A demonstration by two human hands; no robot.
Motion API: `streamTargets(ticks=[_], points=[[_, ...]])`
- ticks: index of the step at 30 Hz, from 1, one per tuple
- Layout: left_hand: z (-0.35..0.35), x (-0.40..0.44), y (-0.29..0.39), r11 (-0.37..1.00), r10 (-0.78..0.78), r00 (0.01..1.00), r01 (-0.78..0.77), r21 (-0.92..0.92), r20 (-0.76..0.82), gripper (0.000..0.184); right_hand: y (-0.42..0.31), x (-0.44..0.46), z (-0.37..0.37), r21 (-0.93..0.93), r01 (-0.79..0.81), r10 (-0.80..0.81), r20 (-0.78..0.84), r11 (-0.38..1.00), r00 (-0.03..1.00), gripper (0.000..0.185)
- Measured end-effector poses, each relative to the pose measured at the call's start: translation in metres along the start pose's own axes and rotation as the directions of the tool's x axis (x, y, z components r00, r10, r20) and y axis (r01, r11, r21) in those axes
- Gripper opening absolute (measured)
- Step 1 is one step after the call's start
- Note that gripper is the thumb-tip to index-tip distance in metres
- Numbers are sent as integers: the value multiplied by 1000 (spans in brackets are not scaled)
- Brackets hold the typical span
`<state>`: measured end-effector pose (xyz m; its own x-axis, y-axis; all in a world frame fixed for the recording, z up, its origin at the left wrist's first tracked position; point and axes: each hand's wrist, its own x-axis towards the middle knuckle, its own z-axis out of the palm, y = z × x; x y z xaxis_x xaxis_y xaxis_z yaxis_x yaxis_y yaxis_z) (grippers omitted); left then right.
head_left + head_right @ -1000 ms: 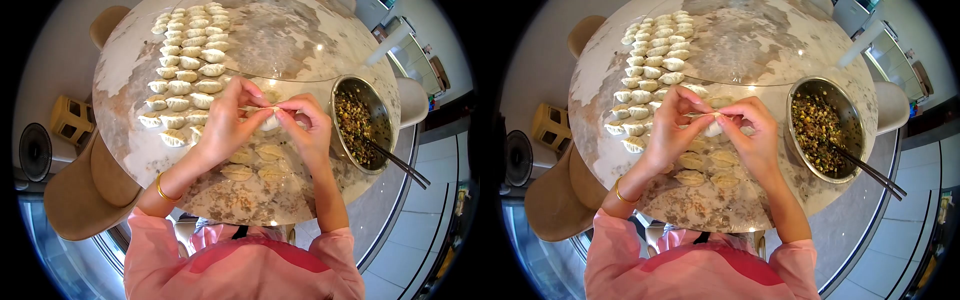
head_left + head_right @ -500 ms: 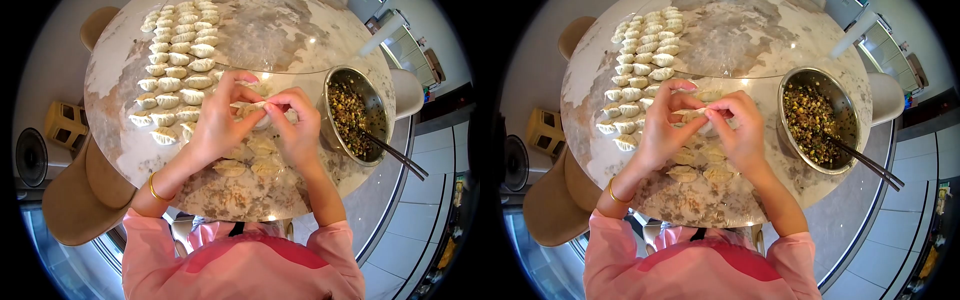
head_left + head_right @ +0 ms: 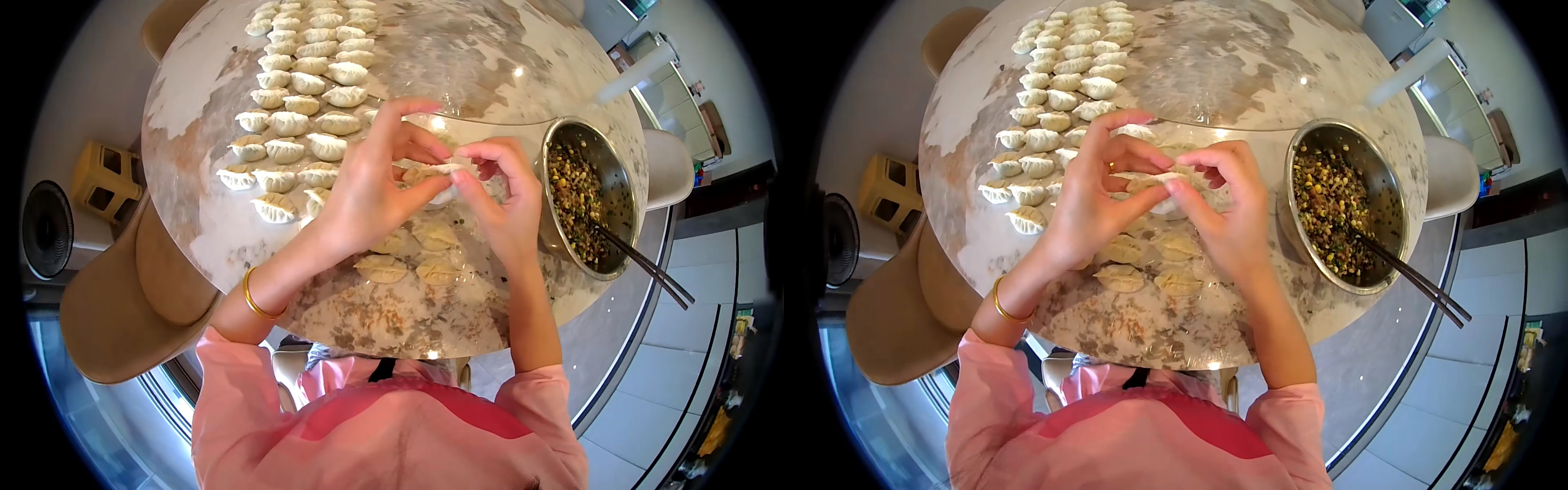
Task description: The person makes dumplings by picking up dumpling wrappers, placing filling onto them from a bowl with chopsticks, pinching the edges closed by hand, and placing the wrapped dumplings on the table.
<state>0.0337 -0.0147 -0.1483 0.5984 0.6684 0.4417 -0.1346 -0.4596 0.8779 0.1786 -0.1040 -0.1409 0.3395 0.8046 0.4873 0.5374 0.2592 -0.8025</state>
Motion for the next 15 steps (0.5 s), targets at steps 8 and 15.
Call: streamTargets(ticks=[8,15], points=[[2,-2,3,998,-5,999,8,-68,44,60,10,-3,-2,123,69,-74,40,990,996,12],[-2,1,11,581,-410,805,593,-558,429,36,17,-1,0,265,148,-133,-73,953,988,13]])
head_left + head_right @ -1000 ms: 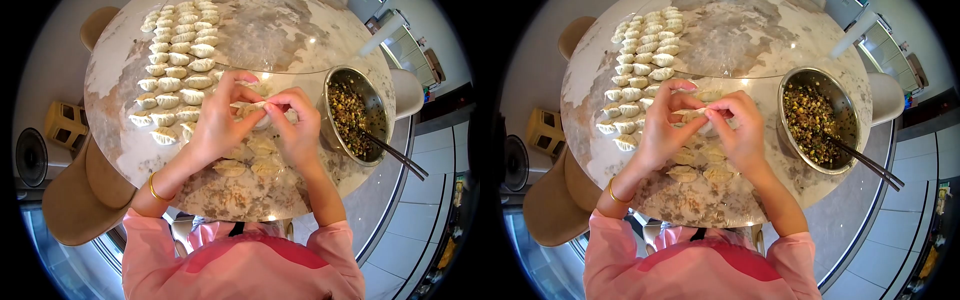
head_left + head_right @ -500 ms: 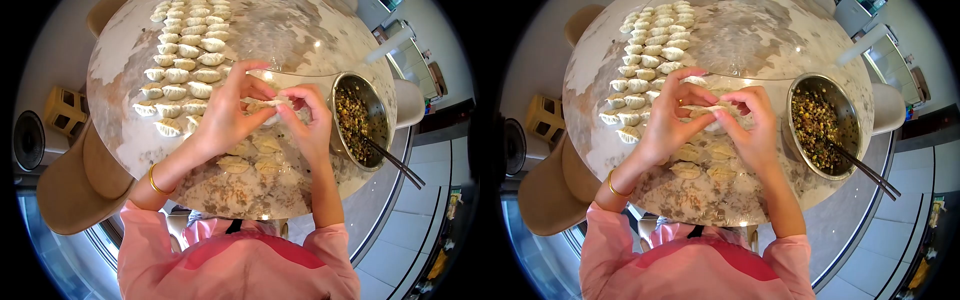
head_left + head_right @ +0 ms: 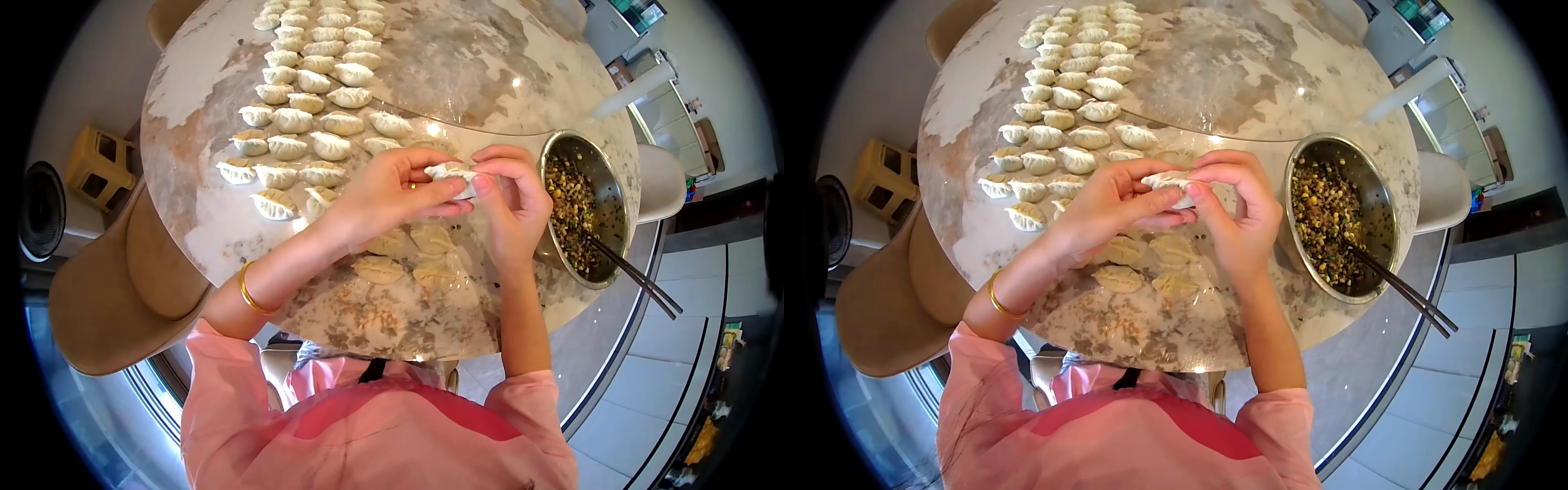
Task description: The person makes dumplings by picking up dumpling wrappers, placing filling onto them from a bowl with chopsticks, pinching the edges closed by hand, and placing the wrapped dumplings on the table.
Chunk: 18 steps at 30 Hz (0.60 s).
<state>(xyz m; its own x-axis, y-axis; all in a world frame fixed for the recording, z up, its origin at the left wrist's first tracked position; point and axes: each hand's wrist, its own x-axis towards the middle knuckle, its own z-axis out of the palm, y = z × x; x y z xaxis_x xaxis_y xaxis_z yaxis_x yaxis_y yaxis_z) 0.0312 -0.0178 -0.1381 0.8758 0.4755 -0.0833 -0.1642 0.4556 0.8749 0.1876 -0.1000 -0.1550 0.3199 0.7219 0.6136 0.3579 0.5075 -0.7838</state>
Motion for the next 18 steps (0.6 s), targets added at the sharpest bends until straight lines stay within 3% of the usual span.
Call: streamTargets(ticks=[1,3,6,13,15,16,18], points=[[-1,0,0,1000,4,1000,-4,1,-5,36,-1,1,1,4,2,-2,4,1000,1000,13],[-4,2,-3,992,111,993,-109,63,-30,31,-4,2,1,-158,94,-87,51,983,995,13],[-5,4,-7,978,189,982,-186,98,-22,28,-5,0,1,-184,103,-98,40,977,994,13],[-5,3,-10,968,217,975,-208,140,-47,30,-6,4,0,-219,195,-183,77,956,980,17],[-9,3,-13,925,285,957,-259,277,-57,29,-20,5,5,-246,100,-87,63,964,994,21],[-10,3,-13,925,286,956,-259,277,-59,29,-20,4,6,-244,100,-87,65,964,994,21],[-11,3,-12,852,260,965,-218,477,-22,36,-19,2,6,-231,117,-91,120,966,989,25]])
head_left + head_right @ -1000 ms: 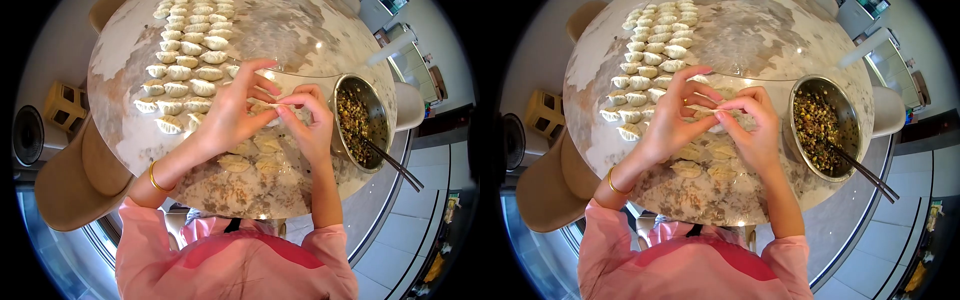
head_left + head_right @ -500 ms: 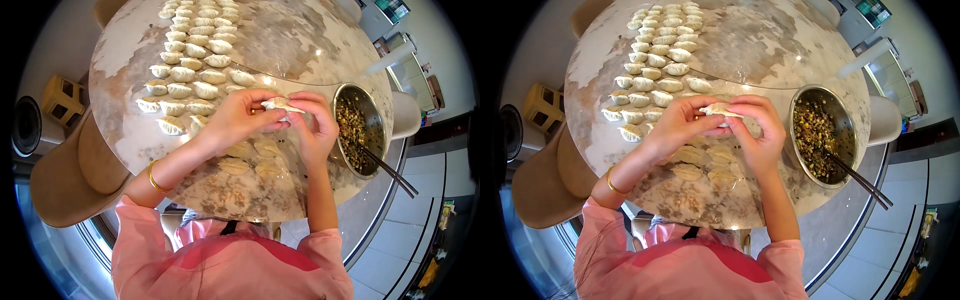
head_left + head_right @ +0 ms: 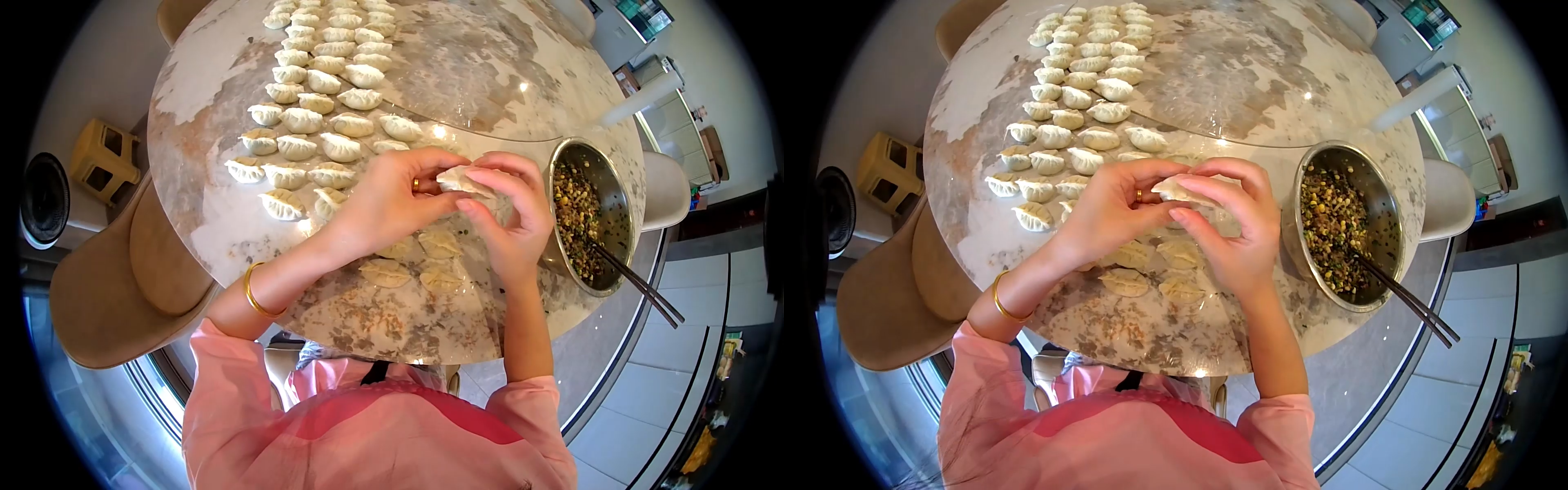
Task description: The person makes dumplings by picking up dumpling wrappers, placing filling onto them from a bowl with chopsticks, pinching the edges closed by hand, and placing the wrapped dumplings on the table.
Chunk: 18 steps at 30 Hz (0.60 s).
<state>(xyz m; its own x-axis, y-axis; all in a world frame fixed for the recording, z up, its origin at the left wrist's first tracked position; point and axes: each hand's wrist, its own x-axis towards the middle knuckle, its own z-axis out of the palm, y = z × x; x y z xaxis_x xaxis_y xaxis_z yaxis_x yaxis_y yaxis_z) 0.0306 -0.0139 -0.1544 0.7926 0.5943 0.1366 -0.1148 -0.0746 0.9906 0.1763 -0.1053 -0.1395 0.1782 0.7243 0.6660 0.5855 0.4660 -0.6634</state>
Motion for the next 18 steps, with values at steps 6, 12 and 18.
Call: streamTargets(ticks=[6,12,18], points=[[3,-2,3,998,-33,997,37,-58,73,37,10,-3,5,-56,109,-109,-4,992,994,20],[8,-1,-3,983,-13,995,30,-180,97,37,9,-3,5,-170,181,-184,-2,969,983,14],[11,-2,-5,957,7,999,6,-291,42,32,8,0,6,-188,212,-215,5,959,977,18]])
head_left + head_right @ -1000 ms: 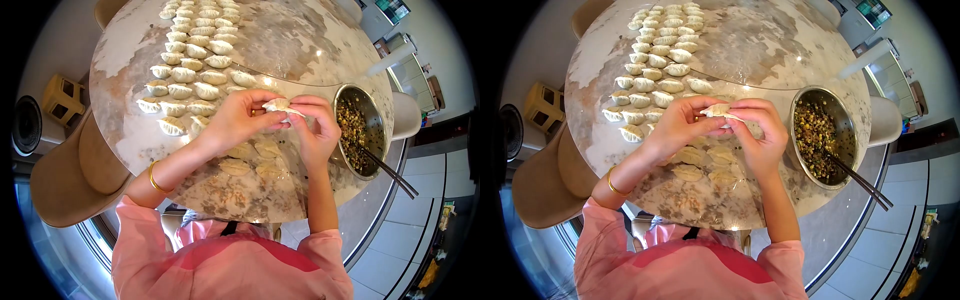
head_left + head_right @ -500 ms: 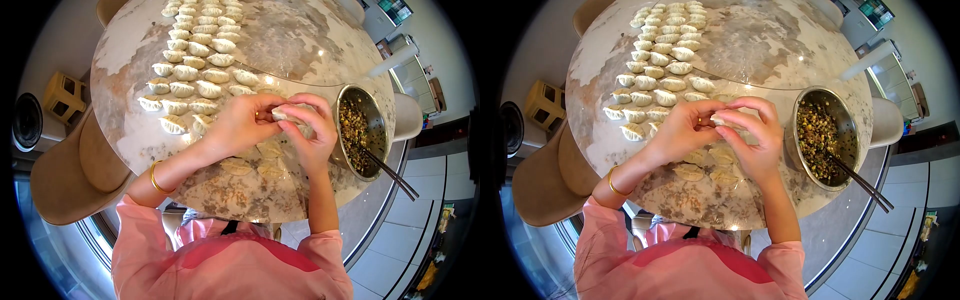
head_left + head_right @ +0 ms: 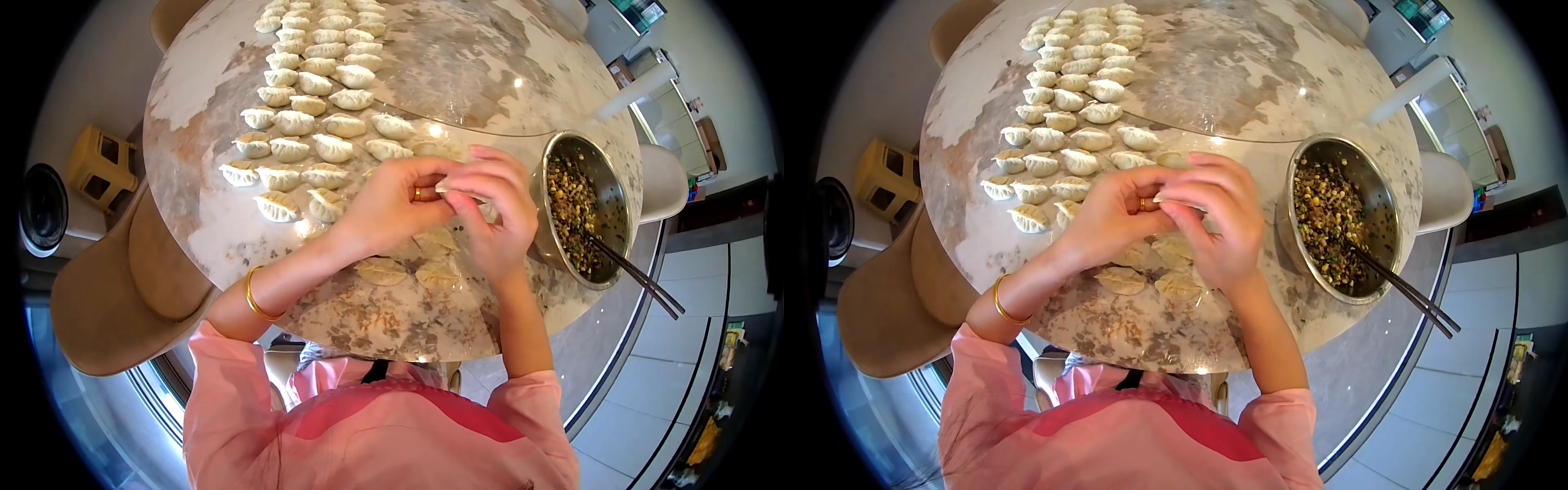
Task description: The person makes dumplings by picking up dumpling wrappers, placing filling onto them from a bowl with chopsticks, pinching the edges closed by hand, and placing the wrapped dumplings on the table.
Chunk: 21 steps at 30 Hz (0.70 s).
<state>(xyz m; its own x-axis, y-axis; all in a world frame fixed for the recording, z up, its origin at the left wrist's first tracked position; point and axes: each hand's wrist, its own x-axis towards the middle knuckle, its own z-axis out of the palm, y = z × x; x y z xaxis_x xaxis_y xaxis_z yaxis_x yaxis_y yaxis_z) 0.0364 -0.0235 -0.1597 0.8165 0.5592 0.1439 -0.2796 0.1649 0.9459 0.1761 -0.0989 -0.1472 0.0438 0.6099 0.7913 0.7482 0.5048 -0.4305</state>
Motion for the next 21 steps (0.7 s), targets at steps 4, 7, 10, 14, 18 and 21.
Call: streamTargets(ticks=[4,7,10,14,18,21], points=[[-3,2,3,1000,8,1000,-7,26,-5,33,-7,5,1,83,-113,120,-82,990,989,19],[-1,1,6,1000,1,999,-1,8,-40,34,2,2,-3,65,-59,62,-51,996,997,19],[-1,1,5,1000,-3,1000,4,24,-28,35,5,-2,-5,13,-26,27,-44,1000,999,17],[-3,1,3,998,-35,999,37,59,-23,36,8,-4,-3,43,-46,46,-6,998,999,16],[0,0,10,998,-46,997,44,-33,-58,36,-5,4,-2,94,-164,170,-62,982,983,17],[-6,2,8,996,-86,995,85,-17,-47,38,0,3,-7,76,-147,153,-77,986,985,18]])
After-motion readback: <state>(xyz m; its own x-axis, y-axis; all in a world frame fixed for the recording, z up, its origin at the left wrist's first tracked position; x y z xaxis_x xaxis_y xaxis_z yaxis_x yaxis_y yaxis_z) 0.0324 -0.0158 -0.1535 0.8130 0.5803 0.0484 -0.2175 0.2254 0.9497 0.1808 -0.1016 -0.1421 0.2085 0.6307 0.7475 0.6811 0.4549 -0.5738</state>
